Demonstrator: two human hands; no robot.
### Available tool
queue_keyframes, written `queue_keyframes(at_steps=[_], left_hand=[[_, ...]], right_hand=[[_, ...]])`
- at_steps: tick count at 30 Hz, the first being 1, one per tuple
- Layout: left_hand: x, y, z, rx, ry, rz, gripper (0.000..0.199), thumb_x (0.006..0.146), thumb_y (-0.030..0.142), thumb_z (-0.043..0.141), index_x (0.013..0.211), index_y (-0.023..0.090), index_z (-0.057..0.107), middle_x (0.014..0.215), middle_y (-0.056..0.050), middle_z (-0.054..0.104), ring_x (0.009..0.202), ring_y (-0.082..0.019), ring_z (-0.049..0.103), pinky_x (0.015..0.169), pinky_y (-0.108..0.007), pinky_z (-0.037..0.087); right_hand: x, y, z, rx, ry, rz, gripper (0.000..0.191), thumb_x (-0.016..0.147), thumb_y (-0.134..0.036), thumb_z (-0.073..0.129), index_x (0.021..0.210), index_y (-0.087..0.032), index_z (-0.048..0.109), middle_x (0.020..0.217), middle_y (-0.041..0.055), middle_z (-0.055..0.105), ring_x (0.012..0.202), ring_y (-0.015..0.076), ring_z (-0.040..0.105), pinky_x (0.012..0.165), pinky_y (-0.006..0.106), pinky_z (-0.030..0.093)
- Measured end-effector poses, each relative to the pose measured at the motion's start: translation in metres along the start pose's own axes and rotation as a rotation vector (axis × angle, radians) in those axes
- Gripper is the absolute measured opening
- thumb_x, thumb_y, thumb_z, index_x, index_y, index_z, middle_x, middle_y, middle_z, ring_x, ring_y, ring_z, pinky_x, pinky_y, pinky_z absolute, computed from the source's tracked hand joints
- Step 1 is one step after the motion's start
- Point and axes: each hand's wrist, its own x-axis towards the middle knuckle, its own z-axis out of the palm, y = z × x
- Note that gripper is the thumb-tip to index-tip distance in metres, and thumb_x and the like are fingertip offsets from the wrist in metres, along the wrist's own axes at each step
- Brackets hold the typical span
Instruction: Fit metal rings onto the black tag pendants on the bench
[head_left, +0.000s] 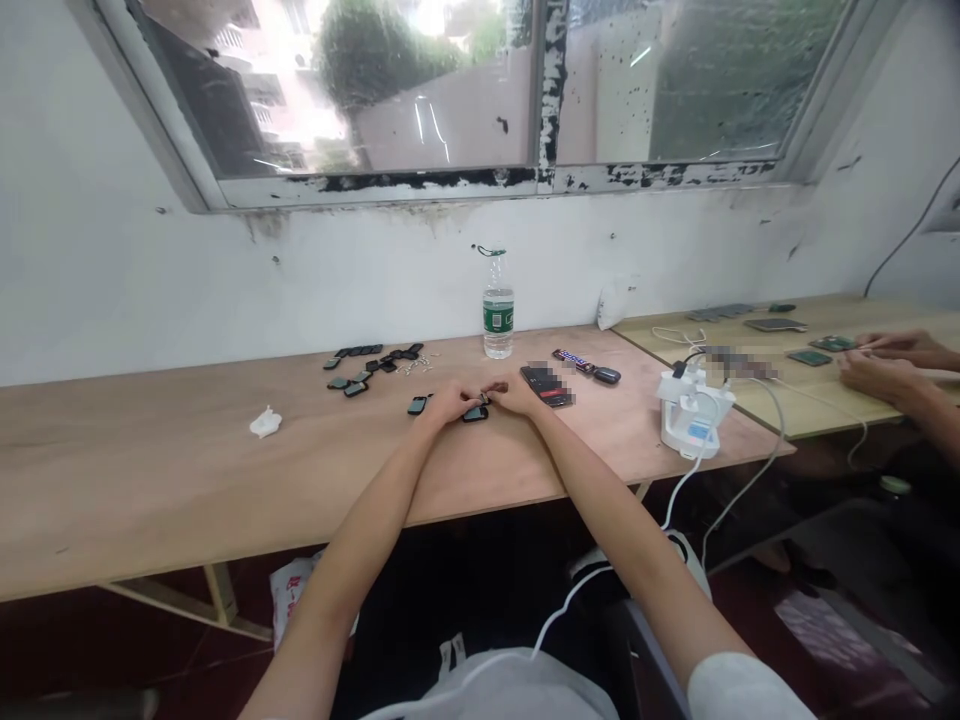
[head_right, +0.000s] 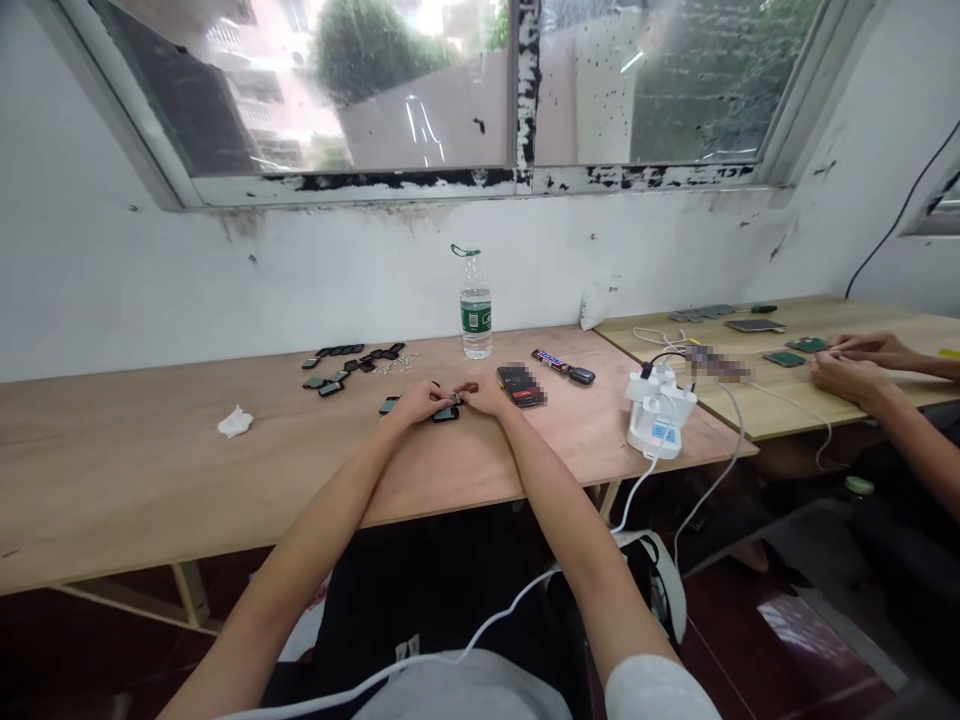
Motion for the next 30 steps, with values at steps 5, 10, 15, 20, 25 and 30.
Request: queue_keyframes(at_steps=[5, 10, 15, 20, 25, 30], left_hand=[[0.000, -0.002, 0.000, -0.035, 0.001, -0.005, 0.023, 0.092, 0.038, 0.076, 0.093, 0.022, 0.092, 0.079, -0.003, 0.081, 0.073, -0.022, 0.069, 0.069, -0.030, 0.049], [-0.001, -0.001, -0.001, -0.028, 0.001, 0.000, 0.024, 0.092, 0.038, 0.076, 0.095, 0.022, 0.092, 0.080, -0.003, 0.081, 0.075, -0.023, 0.069, 0.071, -0.031, 0.049], [0.001, 0.003, -0.005, 0.051, 0.010, -0.006, 0.034, 0.095, 0.045, 0.072, 0.075, 0.020, 0.084, 0.070, -0.004, 0.074, 0.070, -0.022, 0.065, 0.070, -0.032, 0.048], [0.017, 0.007, -0.011, 0.165, -0.002, 0.012, 0.047, 0.095, 0.051, 0.071, 0.059, 0.022, 0.071, 0.063, -0.004, 0.067, 0.067, -0.022, 0.062, 0.072, -0.032, 0.048], [0.029, 0.012, -0.015, 0.219, 0.073, 0.045, 0.031, 0.093, 0.042, 0.077, 0.070, 0.021, 0.080, 0.077, -0.010, 0.077, 0.083, -0.028, 0.071, 0.085, -0.036, 0.053], [0.012, 0.009, -0.024, 0.155, 0.089, 0.131, 0.029, 0.097, 0.046, 0.073, 0.091, 0.022, 0.088, 0.100, -0.011, 0.083, 0.097, -0.029, 0.073, 0.093, -0.037, 0.055]], right_hand=[[-0.004, -0.010, -0.006, -0.058, -0.033, -0.051, 0.033, 0.087, -0.005, 0.063, 0.098, -0.021, 0.090, 0.109, 0.0062, 0.087, 0.104, 0.0240, 0.083, 0.103, 0.038, 0.064], [-0.007, -0.019, -0.010, -0.133, -0.133, -0.078, 0.038, 0.085, -0.004, 0.063, 0.102, -0.025, 0.091, 0.111, 0.0039, 0.087, 0.109, 0.0265, 0.082, 0.105, 0.039, 0.064], [-0.004, -0.014, -0.021, -0.172, 0.094, -0.024, 0.048, 0.086, -0.002, 0.060, 0.121, -0.021, 0.086, 0.130, 0.0087, 0.083, 0.125, 0.0269, 0.077, 0.114, 0.040, 0.058], [-0.006, -0.002, -0.053, -0.371, 0.257, 0.106, 0.043, 0.078, 0.003, 0.062, 0.108, -0.017, 0.086, 0.124, 0.0116, 0.082, 0.119, 0.0274, 0.075, 0.112, 0.040, 0.057], [-0.013, 0.000, -0.060, -0.534, 0.089, 0.120, 0.050, 0.078, 0.001, 0.068, 0.118, -0.021, 0.086, 0.132, 0.0127, 0.079, 0.135, 0.0334, 0.066, 0.120, 0.047, 0.050], [-0.016, -0.006, -0.054, -0.573, -0.075, 0.181, 0.056, 0.087, -0.005, 0.064, 0.138, -0.022, 0.079, 0.144, 0.0147, 0.075, 0.146, 0.0371, 0.059, 0.125, 0.053, 0.042]])
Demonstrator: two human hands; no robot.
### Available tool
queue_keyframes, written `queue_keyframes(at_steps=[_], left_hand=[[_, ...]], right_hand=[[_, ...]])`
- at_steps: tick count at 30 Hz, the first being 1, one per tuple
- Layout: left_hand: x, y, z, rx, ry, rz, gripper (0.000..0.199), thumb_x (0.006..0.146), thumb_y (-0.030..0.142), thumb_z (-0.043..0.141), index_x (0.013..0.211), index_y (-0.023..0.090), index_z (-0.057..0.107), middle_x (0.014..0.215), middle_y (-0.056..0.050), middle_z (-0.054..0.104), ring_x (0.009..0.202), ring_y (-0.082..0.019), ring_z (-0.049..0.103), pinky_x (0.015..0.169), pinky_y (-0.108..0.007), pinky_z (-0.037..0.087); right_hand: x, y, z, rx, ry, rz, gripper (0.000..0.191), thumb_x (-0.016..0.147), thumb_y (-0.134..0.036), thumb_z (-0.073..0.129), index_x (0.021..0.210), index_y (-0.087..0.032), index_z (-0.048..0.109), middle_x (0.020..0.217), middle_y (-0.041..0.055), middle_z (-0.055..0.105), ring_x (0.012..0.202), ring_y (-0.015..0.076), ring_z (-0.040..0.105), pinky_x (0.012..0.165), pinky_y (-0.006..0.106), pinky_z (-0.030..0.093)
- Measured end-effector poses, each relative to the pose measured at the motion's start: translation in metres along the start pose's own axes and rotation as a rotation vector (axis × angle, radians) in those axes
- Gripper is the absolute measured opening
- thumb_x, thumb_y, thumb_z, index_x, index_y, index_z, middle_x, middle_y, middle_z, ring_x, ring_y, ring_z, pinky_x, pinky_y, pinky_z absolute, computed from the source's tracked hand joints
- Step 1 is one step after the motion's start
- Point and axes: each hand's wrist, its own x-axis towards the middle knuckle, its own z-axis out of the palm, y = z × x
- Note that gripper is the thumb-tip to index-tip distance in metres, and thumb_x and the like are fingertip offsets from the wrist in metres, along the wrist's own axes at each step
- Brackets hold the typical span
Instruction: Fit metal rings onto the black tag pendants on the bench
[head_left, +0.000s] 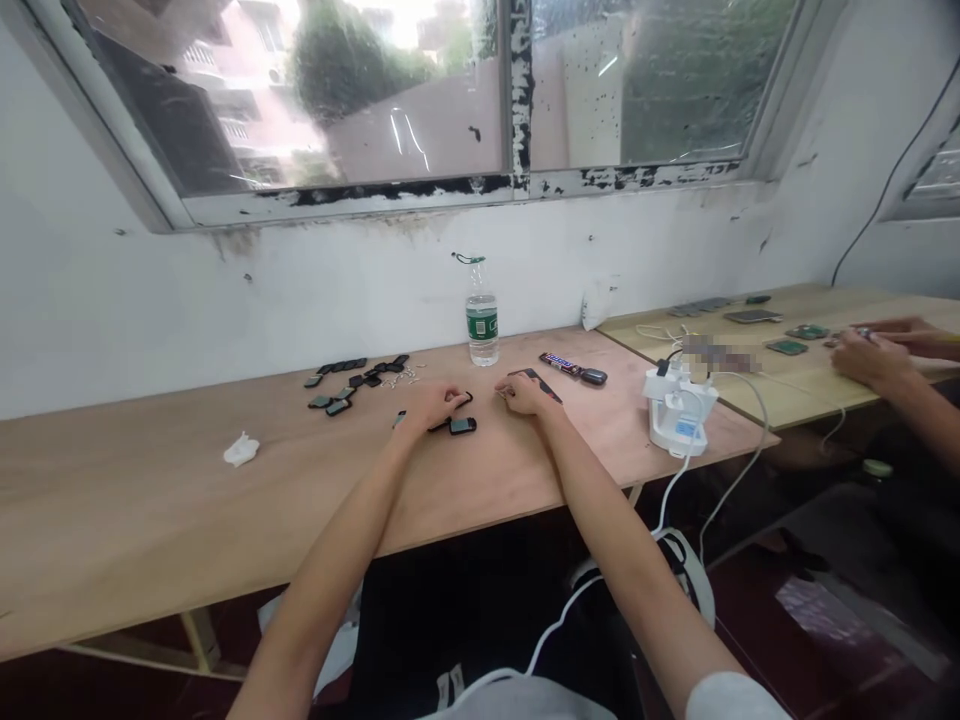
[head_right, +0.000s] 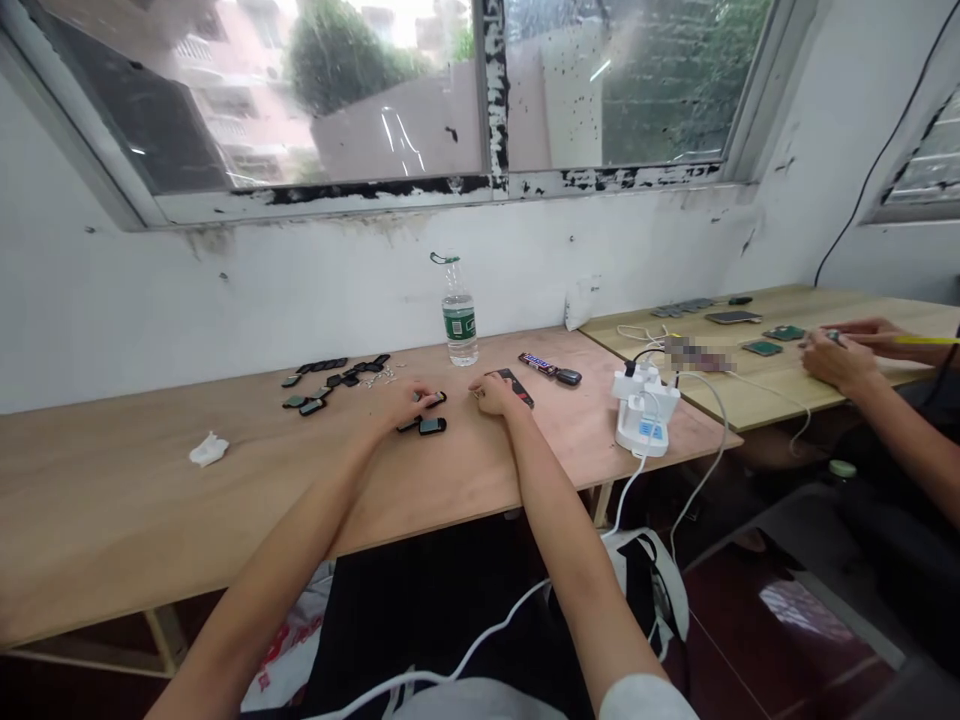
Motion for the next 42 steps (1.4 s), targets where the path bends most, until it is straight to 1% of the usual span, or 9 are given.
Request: queue_keyframes(at_steps=[4, 6, 9, 13, 18, 22, 28, 35, 42], left_hand=[[-0.015, -0.004, -0.011, -0.147, -0.300, 0.094, 0.028, 0.086, 0.052, 0.084, 0.094, 0.025, 0.089, 0.106, -0.006, 0.084, 0.102, -0.027, 0.075, 0.092, -0.033, 0.056], [-0.016, -0.005, -0.013, -0.140, -0.342, 0.080, 0.024, 0.079, 0.048, 0.091, 0.090, 0.027, 0.090, 0.104, -0.005, 0.085, 0.104, -0.028, 0.075, 0.090, -0.032, 0.056], [-0.010, -0.002, -0.010, -0.088, -0.364, -0.008, 0.021, 0.071, 0.042, 0.096, 0.083, 0.027, 0.089, 0.092, -0.005, 0.084, 0.093, -0.028, 0.076, 0.079, -0.032, 0.056], [-0.003, 0.008, 0.002, -0.031, -0.308, 0.014, 0.013, 0.076, 0.034, 0.092, 0.086, 0.026, 0.090, 0.088, -0.004, 0.083, 0.084, -0.025, 0.075, 0.077, -0.032, 0.055], [-0.008, 0.015, 0.021, -0.003, -0.120, 0.050, 0.015, 0.088, 0.031, 0.080, 0.096, 0.022, 0.090, 0.094, -0.007, 0.083, 0.089, -0.026, 0.075, 0.084, -0.033, 0.056], [-0.013, 0.014, 0.027, -0.030, -0.101, 0.079, 0.013, 0.089, 0.027, 0.079, 0.095, 0.024, 0.090, 0.102, -0.006, 0.085, 0.093, -0.027, 0.076, 0.088, -0.034, 0.056], [-0.015, 0.015, 0.026, -0.082, -0.071, 0.055, 0.010, 0.089, 0.025, 0.081, 0.092, 0.024, 0.091, 0.104, -0.006, 0.086, 0.094, -0.026, 0.077, 0.092, -0.034, 0.057], [-0.016, 0.010, 0.029, -0.095, -0.056, 0.058, 0.012, 0.089, 0.028, 0.079, 0.091, 0.025, 0.091, 0.107, -0.006, 0.086, 0.097, -0.026, 0.077, 0.092, -0.034, 0.057], [-0.013, 0.008, 0.033, -0.071, -0.062, 0.015, 0.017, 0.088, 0.031, 0.078, 0.092, 0.023, 0.092, 0.096, -0.006, 0.086, 0.084, -0.023, 0.074, 0.081, -0.031, 0.054]], right_hand=[[-0.002, -0.003, -0.003, -0.004, -0.019, -0.035, 0.060, 0.092, -0.007, 0.058, 0.149, -0.022, 0.072, 0.151, 0.0130, 0.071, 0.150, 0.0337, 0.055, 0.126, 0.049, 0.041], [-0.003, -0.005, -0.004, -0.033, -0.025, -0.031, 0.060, 0.092, -0.007, 0.059, 0.148, -0.022, 0.073, 0.151, 0.0129, 0.071, 0.150, 0.0340, 0.054, 0.126, 0.049, 0.041], [-0.004, -0.006, -0.005, -0.049, -0.023, -0.037, 0.053, 0.095, -0.007, 0.059, 0.142, -0.023, 0.076, 0.147, 0.0131, 0.074, 0.147, 0.0344, 0.057, 0.125, 0.050, 0.042], [-0.003, -0.011, -0.002, 0.050, 0.023, -0.095, 0.046, 0.096, -0.006, 0.061, 0.137, -0.020, 0.078, 0.139, 0.0140, 0.078, 0.136, 0.0317, 0.066, 0.121, 0.047, 0.047], [0.003, -0.020, 0.014, 0.416, 0.026, -0.200, 0.045, 0.088, -0.003, 0.068, 0.129, -0.016, 0.081, 0.119, 0.0122, 0.084, 0.102, 0.0223, 0.078, 0.092, 0.031, 0.061], [0.006, -0.023, 0.024, 0.538, 0.006, -0.229, 0.036, 0.081, -0.004, 0.074, 0.112, -0.016, 0.086, 0.095, 0.0070, 0.085, 0.085, 0.0194, 0.078, 0.078, 0.026, 0.061], [0.007, -0.023, 0.024, 0.552, 0.019, -0.255, 0.025, 0.079, -0.005, 0.071, 0.091, -0.018, 0.089, 0.099, 0.0075, 0.087, 0.089, 0.0226, 0.081, 0.084, 0.030, 0.064], [0.008, -0.021, 0.025, 0.479, 0.033, -0.289, 0.032, 0.080, -0.005, 0.064, 0.096, -0.018, 0.090, 0.102, 0.0078, 0.088, 0.092, 0.0237, 0.083, 0.086, 0.031, 0.065], [0.006, -0.023, 0.023, 0.450, 0.009, -0.289, 0.028, 0.085, -0.010, 0.066, 0.096, -0.020, 0.091, 0.104, 0.0076, 0.088, 0.097, 0.0263, 0.084, 0.093, 0.036, 0.066]])
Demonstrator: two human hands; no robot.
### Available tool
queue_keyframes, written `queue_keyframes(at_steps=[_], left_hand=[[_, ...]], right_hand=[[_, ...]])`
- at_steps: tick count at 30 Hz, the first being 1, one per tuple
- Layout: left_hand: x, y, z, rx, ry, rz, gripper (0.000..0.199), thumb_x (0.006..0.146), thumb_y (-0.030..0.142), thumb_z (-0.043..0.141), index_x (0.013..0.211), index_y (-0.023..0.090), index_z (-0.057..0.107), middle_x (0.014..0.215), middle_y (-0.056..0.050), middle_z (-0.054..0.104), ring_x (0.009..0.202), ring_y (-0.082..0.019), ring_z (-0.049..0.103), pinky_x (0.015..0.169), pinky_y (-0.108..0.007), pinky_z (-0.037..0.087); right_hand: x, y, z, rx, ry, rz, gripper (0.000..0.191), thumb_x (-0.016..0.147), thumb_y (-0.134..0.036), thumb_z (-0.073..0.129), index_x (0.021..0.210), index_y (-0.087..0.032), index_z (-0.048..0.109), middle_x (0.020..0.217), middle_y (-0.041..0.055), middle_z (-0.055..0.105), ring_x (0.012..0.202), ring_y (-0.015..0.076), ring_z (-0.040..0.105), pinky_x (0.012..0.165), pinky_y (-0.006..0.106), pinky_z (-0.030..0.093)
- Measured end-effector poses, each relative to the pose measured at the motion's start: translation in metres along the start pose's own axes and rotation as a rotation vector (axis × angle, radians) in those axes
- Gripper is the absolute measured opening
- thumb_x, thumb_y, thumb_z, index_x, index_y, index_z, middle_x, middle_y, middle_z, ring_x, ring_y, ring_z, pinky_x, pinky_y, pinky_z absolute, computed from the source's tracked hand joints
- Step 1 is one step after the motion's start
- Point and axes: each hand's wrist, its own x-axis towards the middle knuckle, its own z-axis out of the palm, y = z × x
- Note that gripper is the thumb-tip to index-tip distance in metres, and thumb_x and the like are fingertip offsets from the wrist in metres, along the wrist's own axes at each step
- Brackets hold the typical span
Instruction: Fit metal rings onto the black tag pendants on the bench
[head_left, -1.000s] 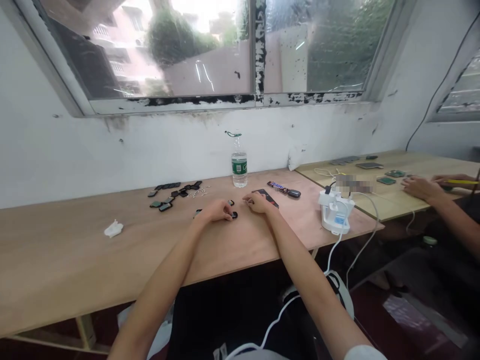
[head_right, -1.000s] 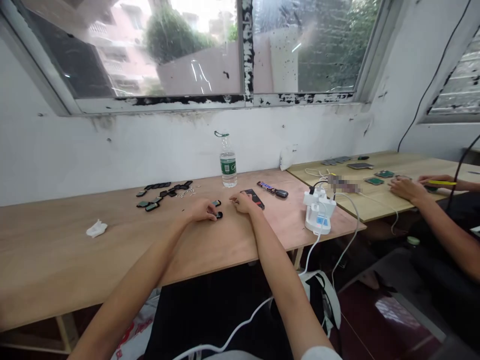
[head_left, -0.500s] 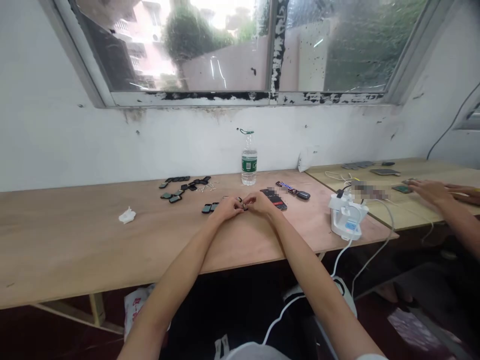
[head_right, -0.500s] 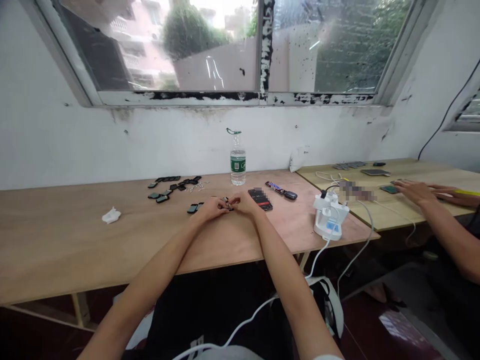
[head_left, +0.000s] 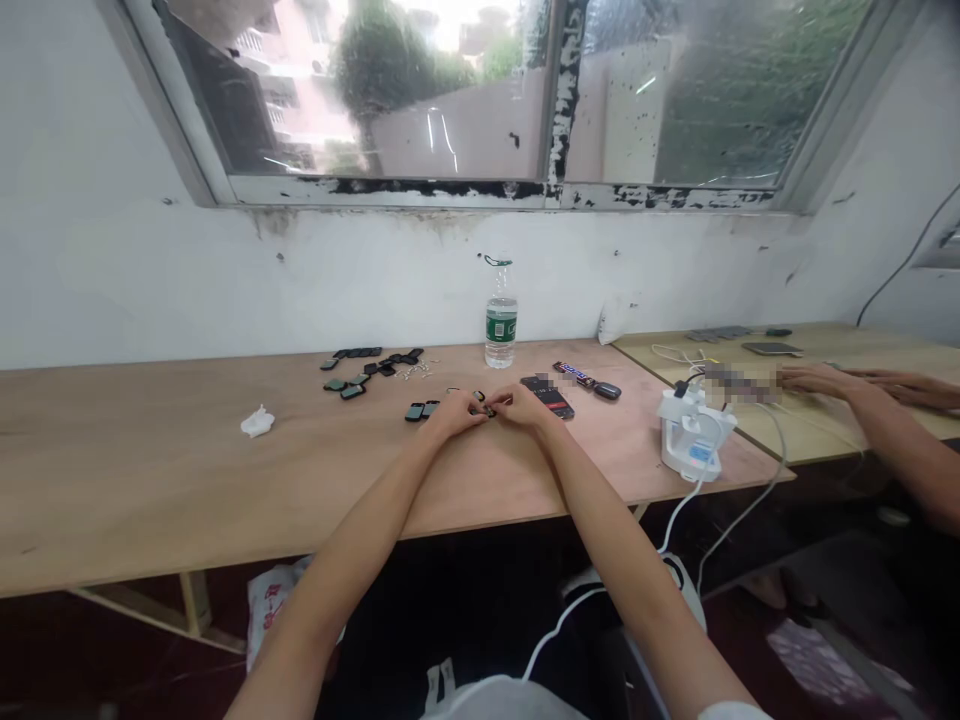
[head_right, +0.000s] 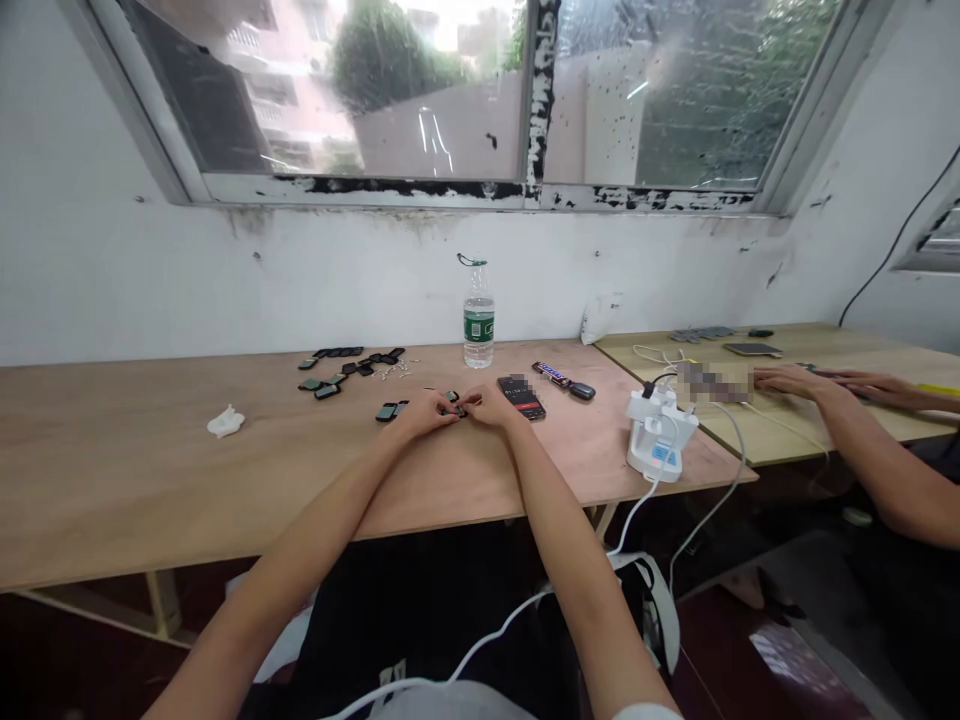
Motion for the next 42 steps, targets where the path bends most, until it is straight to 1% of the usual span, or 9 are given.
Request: queue_keyframes(at_steps=[10, 18, 21, 25, 28, 32, 35, 38, 42], left_hand=[[0.001, -0.002, 0.002, -0.020, 0.013, 0.000, 0.016, 0.087, 0.032, 0.078, 0.088, 0.023, 0.091, 0.087, -0.006, 0.084, 0.079, -0.023, 0.072, 0.079, -0.031, 0.053], [0.000, -0.002, 0.000, -0.002, -0.011, 0.021, 0.016, 0.089, 0.030, 0.076, 0.084, 0.023, 0.090, 0.084, -0.005, 0.083, 0.075, -0.023, 0.072, 0.077, -0.031, 0.053], [0.000, -0.004, -0.001, 0.000, -0.014, 0.025, 0.016, 0.089, 0.028, 0.076, 0.087, 0.023, 0.091, 0.089, -0.006, 0.084, 0.079, -0.024, 0.073, 0.080, -0.032, 0.055], [-0.002, -0.003, 0.001, 0.044, 0.016, 0.021, 0.015, 0.091, 0.030, 0.078, 0.095, 0.022, 0.091, 0.099, -0.009, 0.084, 0.093, -0.027, 0.076, 0.090, -0.034, 0.057], [-0.005, 0.002, 0.000, 0.087, 0.022, 0.034, 0.016, 0.094, 0.030, 0.078, 0.099, 0.021, 0.090, 0.105, -0.011, 0.083, 0.102, -0.029, 0.075, 0.096, -0.037, 0.056], [-0.010, 0.003, -0.011, 0.076, 0.108, 0.025, 0.022, 0.095, 0.035, 0.079, 0.110, 0.022, 0.089, 0.112, -0.012, 0.080, 0.104, -0.029, 0.073, 0.098, -0.037, 0.056], [-0.018, -0.009, -0.028, 0.003, 0.148, -0.028, 0.029, 0.096, 0.041, 0.078, 0.116, 0.022, 0.088, 0.100, -0.009, 0.078, 0.093, -0.025, 0.071, 0.090, -0.035, 0.055], [-0.030, -0.027, -0.044, -0.037, 0.040, -0.047, 0.021, 0.089, 0.042, 0.084, 0.097, 0.023, 0.090, 0.086, -0.005, 0.076, 0.083, -0.022, 0.068, 0.080, -0.031, 0.053], [-0.044, -0.042, -0.053, -0.059, 0.024, -0.051, 0.026, 0.077, 0.049, 0.092, 0.087, 0.024, 0.089, 0.092, -0.006, 0.079, 0.090, -0.025, 0.071, 0.082, -0.032, 0.054]], right_hand=[[-0.006, -0.013, -0.011, -0.072, -0.128, -0.007, 0.041, 0.085, -0.010, 0.057, 0.101, -0.025, 0.091, 0.111, 0.0040, 0.087, 0.106, 0.0272, 0.082, 0.099, 0.036, 0.063], [-0.002, -0.026, -0.003, -0.299, -0.143, -0.010, 0.032, 0.079, -0.009, 0.065, 0.097, -0.020, 0.089, 0.098, 0.0092, 0.087, 0.093, 0.0258, 0.077, 0.083, 0.026, 0.055], [-0.003, -0.019, -0.005, -0.275, -0.095, -0.001, 0.036, 0.083, -0.010, 0.062, 0.105, -0.021, 0.088, 0.102, 0.0077, 0.087, 0.101, 0.0264, 0.076, 0.090, 0.027, 0.057], [-0.005, 0.000, -0.021, -0.365, 0.150, 0.136, 0.054, 0.082, -0.005, 0.060, 0.131, -0.016, 0.082, 0.135, 0.0144, 0.079, 0.124, 0.0282, 0.072, 0.112, 0.036, 0.053], [-0.008, 0.012, -0.034, -0.541, 0.119, 0.233, 0.053, 0.078, -0.004, 0.067, 0.128, -0.014, 0.082, 0.140, 0.0185, 0.075, 0.134, 0.0334, 0.065, 0.119, 0.041, 0.047], [-0.011, 0.017, -0.036, -0.593, -0.009, 0.330, 0.053, 0.076, -0.006, 0.071, 0.124, -0.021, 0.084, 0.151, 0.0153, 0.069, 0.140, 0.0405, 0.057, 0.114, 0.046, 0.049], [-0.012, 0.017, -0.034, -0.590, -0.024, 0.331, 0.052, 0.076, -0.006, 0.070, 0.123, -0.023, 0.085, 0.152, 0.0145, 0.068, 0.141, 0.0413, 0.055, 0.111, 0.047, 0.051], [-0.012, 0.016, -0.033, -0.587, -0.022, 0.298, 0.051, 0.074, -0.006, 0.070, 0.120, -0.023, 0.086, 0.147, 0.0150, 0.070, 0.138, 0.0403, 0.056, 0.108, 0.045, 0.052], [-0.011, 0.012, -0.033, -0.585, -0.013, 0.272, 0.048, 0.070, -0.005, 0.072, 0.112, -0.024, 0.087, 0.141, 0.0138, 0.073, 0.136, 0.0385, 0.057, 0.107, 0.042, 0.051]])
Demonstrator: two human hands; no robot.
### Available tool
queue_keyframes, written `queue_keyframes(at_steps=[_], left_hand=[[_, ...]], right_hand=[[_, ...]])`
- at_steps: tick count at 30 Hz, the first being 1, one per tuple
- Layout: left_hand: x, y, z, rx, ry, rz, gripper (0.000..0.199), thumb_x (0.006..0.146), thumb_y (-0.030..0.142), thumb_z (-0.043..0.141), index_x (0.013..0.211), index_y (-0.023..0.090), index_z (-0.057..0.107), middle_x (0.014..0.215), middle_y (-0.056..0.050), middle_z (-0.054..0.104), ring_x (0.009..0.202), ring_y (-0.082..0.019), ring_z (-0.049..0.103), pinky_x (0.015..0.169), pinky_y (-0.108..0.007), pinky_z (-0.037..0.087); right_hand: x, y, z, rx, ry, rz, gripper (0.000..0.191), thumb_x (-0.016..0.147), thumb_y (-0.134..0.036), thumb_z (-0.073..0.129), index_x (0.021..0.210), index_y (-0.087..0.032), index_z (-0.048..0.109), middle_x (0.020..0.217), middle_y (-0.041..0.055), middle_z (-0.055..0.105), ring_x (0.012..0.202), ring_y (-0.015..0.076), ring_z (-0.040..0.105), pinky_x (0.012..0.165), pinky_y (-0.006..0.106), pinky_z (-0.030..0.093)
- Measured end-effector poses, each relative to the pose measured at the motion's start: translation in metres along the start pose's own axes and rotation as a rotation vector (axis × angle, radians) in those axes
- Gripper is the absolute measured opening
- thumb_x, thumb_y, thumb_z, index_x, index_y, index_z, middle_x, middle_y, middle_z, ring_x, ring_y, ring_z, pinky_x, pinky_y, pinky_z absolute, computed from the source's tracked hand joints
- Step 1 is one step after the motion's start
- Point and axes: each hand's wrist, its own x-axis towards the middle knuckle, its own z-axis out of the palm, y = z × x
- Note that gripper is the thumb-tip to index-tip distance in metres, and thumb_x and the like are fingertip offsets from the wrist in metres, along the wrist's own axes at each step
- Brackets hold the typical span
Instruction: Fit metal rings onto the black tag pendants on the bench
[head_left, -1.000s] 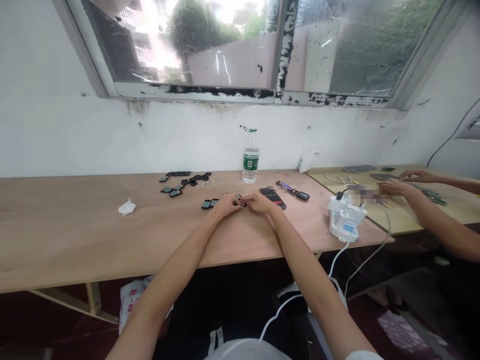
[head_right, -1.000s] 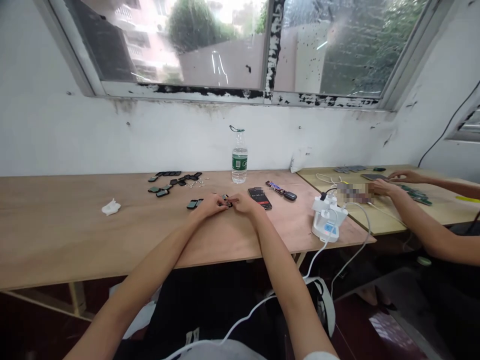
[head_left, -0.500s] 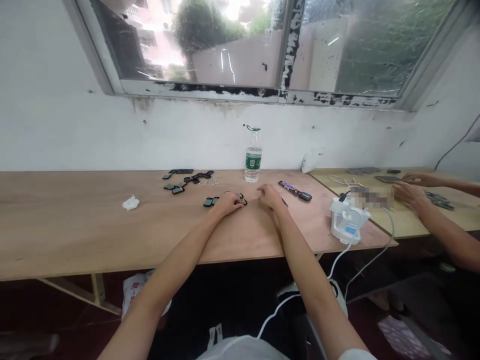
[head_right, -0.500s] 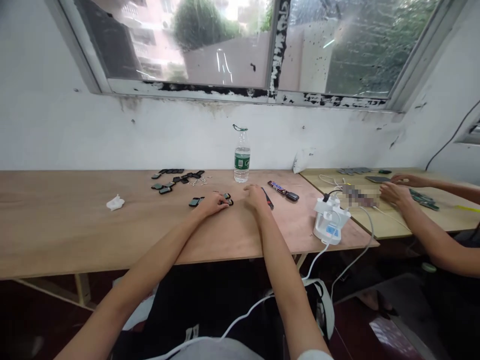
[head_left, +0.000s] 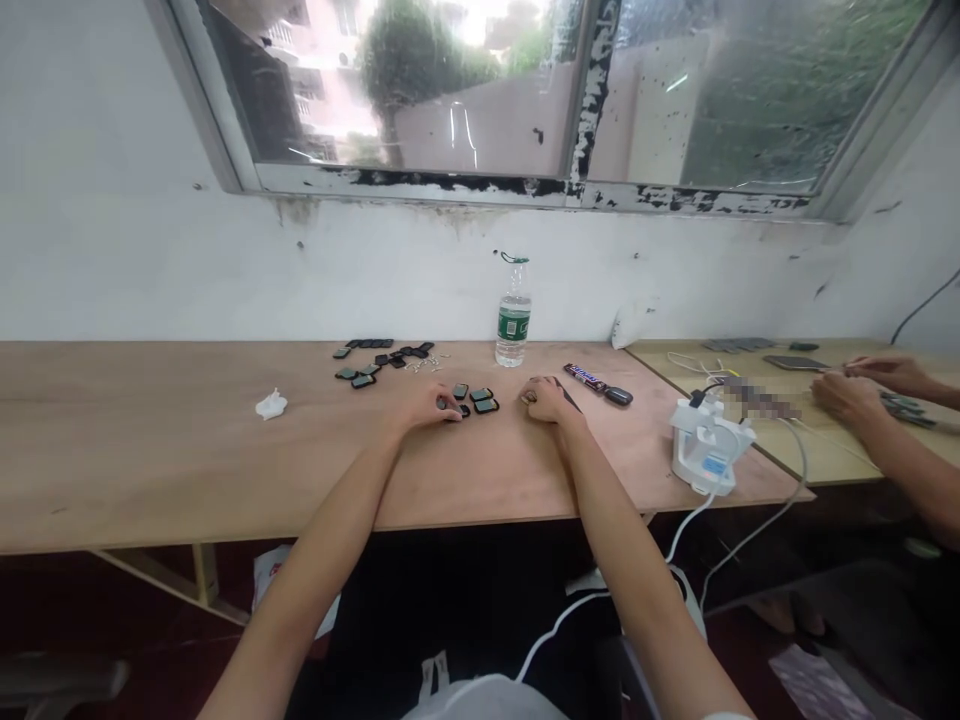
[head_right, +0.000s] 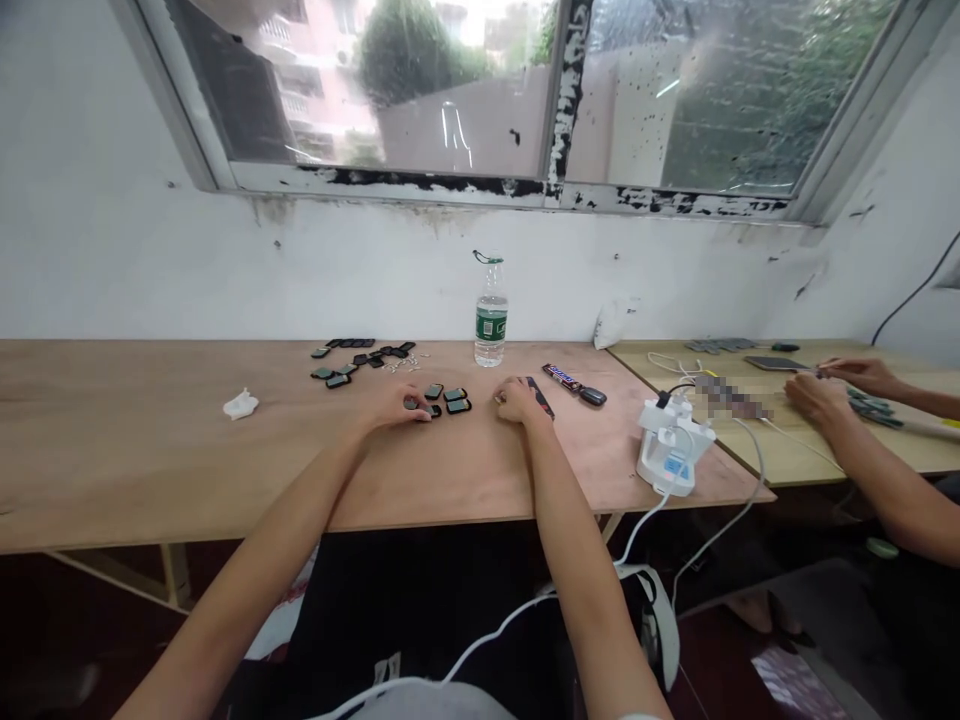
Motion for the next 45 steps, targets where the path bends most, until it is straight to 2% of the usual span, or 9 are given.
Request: queue_keyframes(at_steps=[3, 7, 10, 13, 18, 27, 35, 42, 45], left_hand=[[-0.004, -0.002, 0.002, -0.023, -0.017, -0.033, 0.035, 0.071, 0.052, 0.095, 0.089, 0.023, 0.089, 0.097, -0.007, 0.082, 0.092, -0.027, 0.073, 0.081, -0.033, 0.055], [-0.004, 0.001, 0.006, -0.039, -0.010, -0.044, 0.031, 0.070, 0.049, 0.097, 0.087, 0.023, 0.089, 0.100, -0.008, 0.085, 0.096, -0.028, 0.074, 0.085, -0.034, 0.056], [-0.003, 0.004, 0.007, -0.024, -0.017, -0.040, 0.031, 0.070, 0.050, 0.097, 0.086, 0.025, 0.089, 0.097, -0.006, 0.085, 0.093, -0.028, 0.075, 0.085, -0.034, 0.056], [-0.002, 0.006, 0.009, -0.011, -0.026, -0.035, 0.033, 0.069, 0.050, 0.097, 0.087, 0.024, 0.090, 0.094, -0.006, 0.085, 0.090, -0.027, 0.074, 0.079, -0.033, 0.055], [-0.002, 0.004, 0.013, -0.009, -0.031, -0.043, 0.025, 0.071, 0.045, 0.093, 0.081, 0.023, 0.088, 0.084, -0.005, 0.081, 0.080, -0.024, 0.071, 0.071, -0.030, 0.052], [-0.004, 0.011, 0.012, -0.026, 0.021, -0.019, 0.021, 0.074, 0.039, 0.086, 0.083, 0.020, 0.086, 0.084, -0.005, 0.081, 0.079, -0.022, 0.071, 0.073, -0.031, 0.052], [-0.008, 0.008, 0.000, -0.057, 0.125, -0.055, 0.019, 0.076, 0.033, 0.085, 0.086, 0.017, 0.085, 0.089, -0.006, 0.084, 0.082, -0.023, 0.075, 0.078, -0.031, 0.057], [-0.007, -0.004, -0.004, -0.084, 0.241, -0.112, 0.017, 0.072, 0.032, 0.087, 0.081, 0.018, 0.083, 0.087, -0.006, 0.084, 0.081, -0.025, 0.076, 0.076, -0.033, 0.059], [-0.008, -0.007, -0.006, -0.087, 0.277, -0.143, 0.018, 0.074, 0.034, 0.087, 0.080, 0.019, 0.082, 0.085, -0.007, 0.083, 0.078, -0.024, 0.075, 0.072, -0.032, 0.057]], right_hand=[[-0.004, -0.009, -0.002, 0.022, -0.004, -0.026, 0.045, 0.071, -0.005, 0.071, 0.110, -0.023, 0.086, 0.140, 0.0135, 0.073, 0.137, 0.0378, 0.057, 0.110, 0.043, 0.049], [-0.008, -0.023, -0.004, 0.090, -0.001, -0.106, 0.035, 0.080, -0.006, 0.068, 0.106, -0.022, 0.085, 0.130, 0.0122, 0.077, 0.133, 0.0347, 0.063, 0.113, 0.045, 0.049], [-0.007, -0.028, 0.000, 0.226, -0.054, -0.140, 0.037, 0.079, -0.002, 0.068, 0.109, -0.019, 0.083, 0.110, 0.0097, 0.082, 0.108, 0.0266, 0.073, 0.099, 0.035, 0.056], [-0.003, -0.030, 0.005, 0.365, -0.081, -0.171, 0.040, 0.076, 0.002, 0.068, 0.109, -0.016, 0.081, 0.097, 0.0078, 0.083, 0.088, 0.0210, 0.075, 0.081, 0.026, 0.058], [0.000, -0.031, 0.011, 0.422, -0.070, -0.225, 0.022, 0.082, -0.003, 0.068, 0.092, -0.017, 0.082, 0.089, 0.0068, 0.084, 0.083, 0.0203, 0.075, 0.079, 0.026, 0.058], [-0.006, -0.045, 0.009, 0.403, -0.095, -0.322, 0.011, 0.090, -0.017, 0.073, 0.093, -0.016, 0.083, 0.083, 0.0052, 0.079, 0.074, 0.0182, 0.066, 0.071, 0.027, 0.051], [-0.014, -0.081, 0.015, 0.279, -0.134, -0.471, 0.018, 0.096, -0.020, 0.077, 0.110, -0.024, 0.087, 0.107, 0.0063, 0.075, 0.085, 0.0184, 0.066, 0.083, 0.030, 0.053], [-0.021, -0.096, 0.022, 0.224, -0.079, -0.553, 0.018, 0.103, -0.020, 0.070, 0.118, -0.019, 0.080, 0.122, 0.0120, 0.071, 0.107, 0.0249, 0.068, 0.097, 0.039, 0.056], [-0.018, -0.104, 0.030, 0.198, -0.068, -0.622, 0.014, 0.103, -0.020, 0.070, 0.113, -0.019, 0.080, 0.122, 0.0133, 0.074, 0.116, 0.0284, 0.067, 0.103, 0.042, 0.054]])
